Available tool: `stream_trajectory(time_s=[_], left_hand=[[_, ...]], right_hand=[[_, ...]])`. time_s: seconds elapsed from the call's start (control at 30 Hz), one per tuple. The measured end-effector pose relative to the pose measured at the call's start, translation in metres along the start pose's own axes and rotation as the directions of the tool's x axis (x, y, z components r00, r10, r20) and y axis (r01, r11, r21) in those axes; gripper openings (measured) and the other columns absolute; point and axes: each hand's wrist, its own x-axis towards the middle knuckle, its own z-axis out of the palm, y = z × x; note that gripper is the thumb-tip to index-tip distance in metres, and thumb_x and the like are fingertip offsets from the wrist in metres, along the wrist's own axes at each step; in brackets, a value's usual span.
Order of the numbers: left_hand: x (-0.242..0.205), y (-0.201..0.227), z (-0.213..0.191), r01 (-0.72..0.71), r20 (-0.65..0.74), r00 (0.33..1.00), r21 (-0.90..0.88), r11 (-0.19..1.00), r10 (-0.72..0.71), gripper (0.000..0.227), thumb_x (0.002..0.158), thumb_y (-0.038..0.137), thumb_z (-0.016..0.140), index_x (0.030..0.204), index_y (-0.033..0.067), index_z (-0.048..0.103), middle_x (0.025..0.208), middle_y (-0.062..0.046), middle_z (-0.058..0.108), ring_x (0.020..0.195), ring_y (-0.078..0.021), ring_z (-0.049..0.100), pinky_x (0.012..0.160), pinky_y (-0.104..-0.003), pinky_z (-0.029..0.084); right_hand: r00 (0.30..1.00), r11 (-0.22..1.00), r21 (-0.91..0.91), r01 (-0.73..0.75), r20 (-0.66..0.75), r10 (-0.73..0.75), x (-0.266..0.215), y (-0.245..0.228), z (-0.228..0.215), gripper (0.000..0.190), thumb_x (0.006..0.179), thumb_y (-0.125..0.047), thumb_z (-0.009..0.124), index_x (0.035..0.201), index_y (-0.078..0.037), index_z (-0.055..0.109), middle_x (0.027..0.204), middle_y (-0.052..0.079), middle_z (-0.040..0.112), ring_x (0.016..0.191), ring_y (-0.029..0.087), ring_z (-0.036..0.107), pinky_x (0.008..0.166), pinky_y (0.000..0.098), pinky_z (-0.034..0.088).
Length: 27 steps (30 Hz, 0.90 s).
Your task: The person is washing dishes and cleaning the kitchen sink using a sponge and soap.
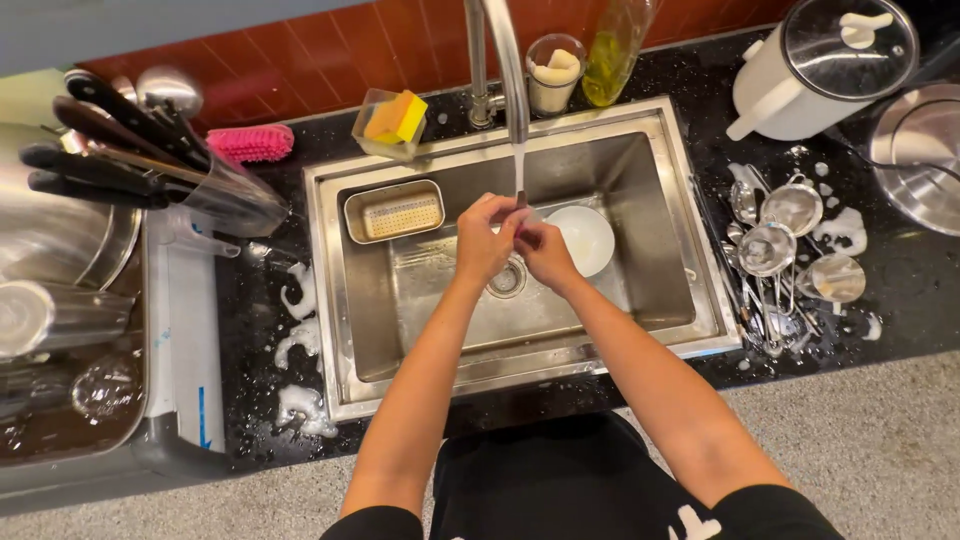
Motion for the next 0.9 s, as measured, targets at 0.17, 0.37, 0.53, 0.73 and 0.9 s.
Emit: stream_trajectory(time_s=[0.17, 0.37, 0.53, 0.73, 0.9], left_hand=[[0.018, -0.004, 0.009, -0.047, -0.036, 0.998, 0.101, 0.994, 0.051, 0.008, 0.092, 0.007, 0.076, 0.093, -0.0003, 0.073, 0.084, -0.006, 0.068, 0.075, -0.0139, 0.067, 0.068, -0.029, 0.055], [0.03, -0.026, 0.006, 0.097, -0.086, 0.991, -0.105, 0.99, -0.106, 0.012, 0.097, 0.003, 0.068, 0.107, -0.003, 0.064, 0.091, -0.005, 0.07, 0.075, -0.0106, 0.069, 0.066, -0.025, 0.058], [0.0, -0.054, 0.037, 0.305, 0.014, 0.951, -0.199, 0.931, -0.309, 0.013, 0.092, 0.0, 0.071, 0.101, -0.0052, 0.064, 0.086, -0.01, 0.07, 0.073, -0.015, 0.071, 0.062, -0.029, 0.061], [-0.033, -0.03, 0.148, 0.557, 0.167, 0.829, -0.332, 0.761, -0.534, 0.016, 0.092, 0.005, 0.071, 0.1, -0.0064, 0.064, 0.084, -0.011, 0.072, 0.071, -0.0179, 0.072, 0.062, -0.031, 0.061], [-0.024, 0.026, 0.254, 0.543, 0.419, 0.826, -0.417, 0.729, -0.377, 0.019, 0.094, 0.006, 0.07, 0.103, -0.0096, 0.066, 0.09, -0.014, 0.073, 0.076, -0.0198, 0.075, 0.067, -0.031, 0.063]], right_hand=[[0.994, 0.986, 0.132, 0.106, -0.04, -0.101, 0.004, -0.006, -0.002, 0.011, 0.093, -0.004, 0.072, 0.103, 0.001, 0.072, 0.094, 0.002, 0.074, 0.087, 0.008, 0.065, 0.078, 0.0273, 0.055], [1.0, 0.965, 0.264, 0.0, -0.03, 0.008, -0.007, -0.017, -0.001, 0.014, 0.099, -0.014, 0.063, 0.105, -0.003, 0.071, 0.077, -0.003, 0.062, 0.07, 0.009, 0.054, 0.063, 0.0277, 0.046], [0.989, 0.981, -0.195, -0.019, -0.146, -0.01, -0.06, -0.021, -0.042, 0.034, 0.109, -0.028, 0.064, 0.091, 0.0, 0.071, 0.07, 0.008, 0.062, 0.066, 0.017, 0.054, 0.063, 0.0366, 0.045], [0.943, 0.929, -0.365, -0.062, -0.326, -0.065, -0.16, -0.09, -0.135, 0.03, 0.09, -0.016, 0.068, 0.117, -0.004, 0.067, 0.089, 0.016, 0.068, 0.079, 0.032, 0.067, 0.072, 0.0396, 0.052], [0.829, 0.827, -0.556, -0.078, -0.497, -0.256, -0.207, -0.108, -0.214, 0.033, 0.092, -0.004, 0.064, 0.125, -0.002, 0.066, 0.107, 0.015, 0.065, 0.092, 0.033, 0.066, 0.078, 0.0382, 0.054]])
